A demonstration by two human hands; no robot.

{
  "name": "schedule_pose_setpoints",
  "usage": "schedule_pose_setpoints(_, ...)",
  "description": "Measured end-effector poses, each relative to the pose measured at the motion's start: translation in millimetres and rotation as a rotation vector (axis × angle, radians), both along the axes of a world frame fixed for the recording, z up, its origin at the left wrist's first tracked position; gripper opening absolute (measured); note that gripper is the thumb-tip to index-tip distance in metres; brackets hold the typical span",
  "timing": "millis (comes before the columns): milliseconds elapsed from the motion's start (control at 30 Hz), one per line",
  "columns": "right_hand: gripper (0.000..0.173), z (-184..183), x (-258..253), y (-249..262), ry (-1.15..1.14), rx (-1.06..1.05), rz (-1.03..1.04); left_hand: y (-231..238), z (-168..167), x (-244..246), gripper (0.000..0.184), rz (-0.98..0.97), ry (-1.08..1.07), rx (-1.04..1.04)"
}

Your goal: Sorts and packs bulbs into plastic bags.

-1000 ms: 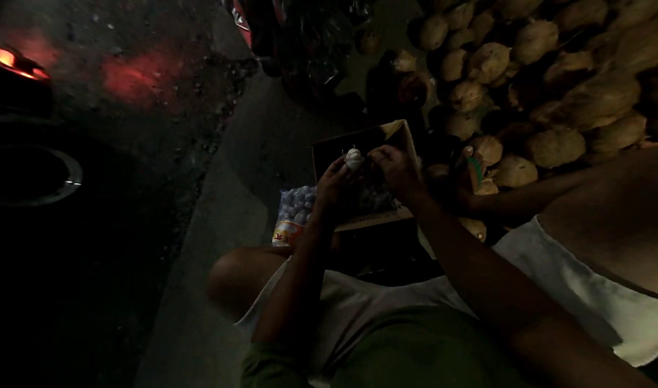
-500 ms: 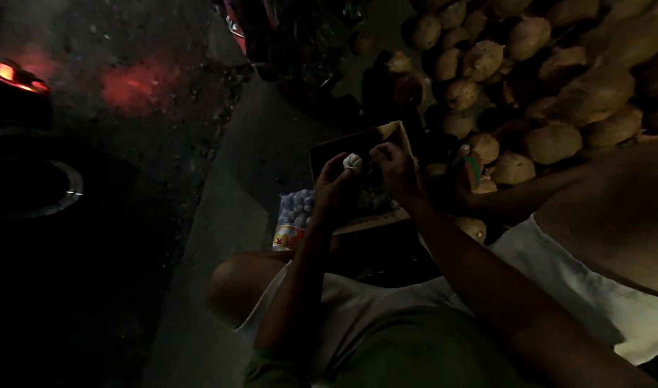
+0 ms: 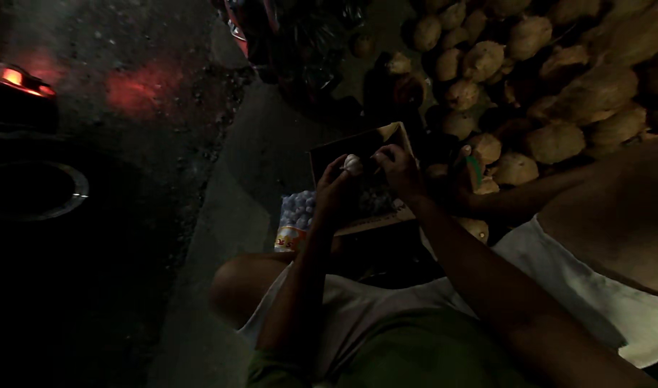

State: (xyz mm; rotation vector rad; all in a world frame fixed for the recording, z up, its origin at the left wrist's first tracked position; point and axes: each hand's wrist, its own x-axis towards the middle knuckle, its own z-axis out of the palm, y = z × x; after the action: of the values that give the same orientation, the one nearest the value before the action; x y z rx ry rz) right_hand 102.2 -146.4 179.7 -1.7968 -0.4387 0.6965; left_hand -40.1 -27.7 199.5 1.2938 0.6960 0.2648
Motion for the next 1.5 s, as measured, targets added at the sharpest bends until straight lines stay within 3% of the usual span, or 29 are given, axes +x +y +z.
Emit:
schedule_pose_setpoints(200, 0.036, 6.7, -3.2, 2.1, -0.047, 0.125, 0.094, 0.0, 1.3, -0.6, 0.035, 0.045, -0.115, -0.264)
schedule_pose_setpoints(533, 0.018, 19.8, -13.8, 5.0, -0.222, 0.143, 0.151, 0.3, -7.2, -1.4, 0.03, 0.036, -0.072, -0.247)
schedule_pose_setpoints(733, 0.021, 0.3, -8.5, 3.0, -0.323, -0.095, 0.053, -2.0, -1.9, -1.0, 0.032, 0.027, -0.096, -0.324)
schedule_pose_setpoints(833, 0.04, -4.5, -1.6, 0.9, -0.282, -0.204, 0.083, 1.1, -1.7, -1.5, 0.034, 0.005, -0.066, -0.245)
schedule_pose_setpoints(900, 0.031, 3.2, 2.2, -0.1, -0.142, -0.15, 0.088, 3.3, 1.7, -2.2, 0.038, -0.052, -0.001, -0.079)
schedule_pose_setpoints(1000, 0.045, 14.2, 7.9, -2.1, 0.183, -0.07, 0.278, 2.0, 6.6, -2.4, 0.037, -0.132, 0.051, 0.144)
schedule_pose_setpoints(1067, 0.046, 17.5, 3.9, -0.6, 0.239, -0.047, 0.314, 1.1, 8.2, -2.8, 0.05, -0.141, 0.074, 0.221)
schedule_pose_setpoints(1267, 0.032, 23.0, -24.3, -1.3, 0.206, 0.151, 0.11, -6.8, -4.7, -1.4, 0.049, -0.049, 0.107, 0.311)
schedule_pose_setpoints(1500, 0.033, 26.4, -32.2, -2.7, -0.041, 0.086, -0.02, -5.9, -5.8, -0.8, 0.042, -0.136, -0.013, 0.307)
